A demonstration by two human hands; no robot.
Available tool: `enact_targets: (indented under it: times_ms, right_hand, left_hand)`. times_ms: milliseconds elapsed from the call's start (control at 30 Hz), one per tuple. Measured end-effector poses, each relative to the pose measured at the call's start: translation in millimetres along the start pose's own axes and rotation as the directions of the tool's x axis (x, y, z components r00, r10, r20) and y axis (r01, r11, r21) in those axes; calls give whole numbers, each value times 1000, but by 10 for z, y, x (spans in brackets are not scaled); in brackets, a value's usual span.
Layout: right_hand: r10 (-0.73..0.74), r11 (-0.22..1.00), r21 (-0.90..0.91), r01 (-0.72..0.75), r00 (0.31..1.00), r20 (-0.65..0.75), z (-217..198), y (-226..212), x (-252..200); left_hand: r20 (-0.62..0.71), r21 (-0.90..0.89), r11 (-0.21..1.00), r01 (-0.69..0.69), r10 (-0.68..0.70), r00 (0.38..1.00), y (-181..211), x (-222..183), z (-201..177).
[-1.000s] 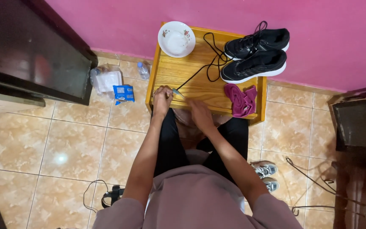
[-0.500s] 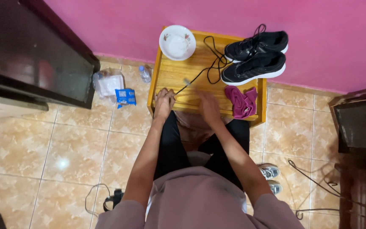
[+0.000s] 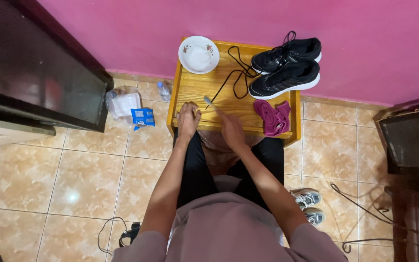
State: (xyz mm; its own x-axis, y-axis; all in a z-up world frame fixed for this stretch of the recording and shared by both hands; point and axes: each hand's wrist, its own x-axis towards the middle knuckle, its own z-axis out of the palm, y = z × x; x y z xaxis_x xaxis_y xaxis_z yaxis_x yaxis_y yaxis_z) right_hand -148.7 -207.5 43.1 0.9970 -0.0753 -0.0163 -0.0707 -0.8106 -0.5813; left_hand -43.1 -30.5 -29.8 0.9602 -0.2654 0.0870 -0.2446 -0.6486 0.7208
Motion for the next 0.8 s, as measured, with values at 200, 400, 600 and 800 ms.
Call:
enact_targets:
  times_ms: [200, 400, 600, 800]
  right_hand:
    - [77, 993, 88, -72, 996, -52, -188, -56, -61]
    - [35, 999, 2, -35, 999, 29, -118, 137, -24]
    - [49, 980, -195, -34, 996, 69, -94, 319, 141]
    - [-10, 972, -233, 30, 996, 85, 11, 15, -13]
  left_hand:
    - [32, 115, 981, -155, 152, 988, 134, 174, 267]
    - [120, 213, 929, -304, 284, 951, 144, 304, 297]
    - [146, 287, 876, -387, 359, 922, -85, 189, 153]
    - [223, 330, 850, -411, 353, 909, -74, 131, 90]
